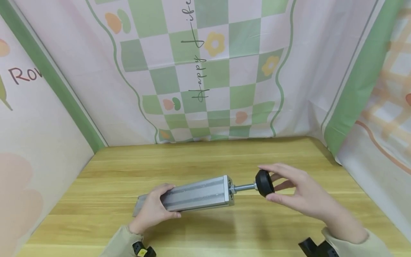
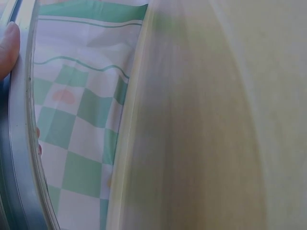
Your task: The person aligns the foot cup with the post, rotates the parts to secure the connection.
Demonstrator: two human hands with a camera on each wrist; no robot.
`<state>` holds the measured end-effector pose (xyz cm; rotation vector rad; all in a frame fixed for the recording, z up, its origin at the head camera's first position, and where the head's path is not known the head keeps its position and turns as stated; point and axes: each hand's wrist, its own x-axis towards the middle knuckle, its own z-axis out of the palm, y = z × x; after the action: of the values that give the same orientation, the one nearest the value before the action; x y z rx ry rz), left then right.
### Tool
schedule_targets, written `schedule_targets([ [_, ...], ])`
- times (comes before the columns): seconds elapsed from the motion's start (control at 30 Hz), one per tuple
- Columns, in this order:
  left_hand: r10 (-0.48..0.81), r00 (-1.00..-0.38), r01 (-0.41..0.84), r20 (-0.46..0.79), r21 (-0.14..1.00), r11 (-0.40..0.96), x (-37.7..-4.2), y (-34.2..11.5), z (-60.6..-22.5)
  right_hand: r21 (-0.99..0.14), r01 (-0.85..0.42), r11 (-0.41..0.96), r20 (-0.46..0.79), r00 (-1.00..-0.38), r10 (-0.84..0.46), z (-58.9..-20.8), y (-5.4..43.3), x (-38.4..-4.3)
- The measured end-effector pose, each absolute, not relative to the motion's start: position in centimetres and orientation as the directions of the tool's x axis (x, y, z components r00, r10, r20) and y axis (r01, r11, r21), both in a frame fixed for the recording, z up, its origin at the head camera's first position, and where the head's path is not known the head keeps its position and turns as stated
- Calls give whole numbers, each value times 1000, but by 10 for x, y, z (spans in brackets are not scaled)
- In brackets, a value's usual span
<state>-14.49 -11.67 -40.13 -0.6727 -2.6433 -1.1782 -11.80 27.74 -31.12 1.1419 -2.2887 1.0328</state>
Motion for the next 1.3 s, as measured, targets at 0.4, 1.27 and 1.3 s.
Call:
schedule_targets([
  [0.4,322,-880,474,349,649,595,-146,-118,-404,-519,-573,635,530,-798,-287,-314,263,-119],
  [1.27,291,-875,483,386,655,581,-146,-121,-405,-404,-774,487,645,-619,-449,-306,261,-115],
  [1.3,291,-875,483,387,656,580,-146,-121,-405,-426,-737,525,628,-659,-415,-306,259,-114],
])
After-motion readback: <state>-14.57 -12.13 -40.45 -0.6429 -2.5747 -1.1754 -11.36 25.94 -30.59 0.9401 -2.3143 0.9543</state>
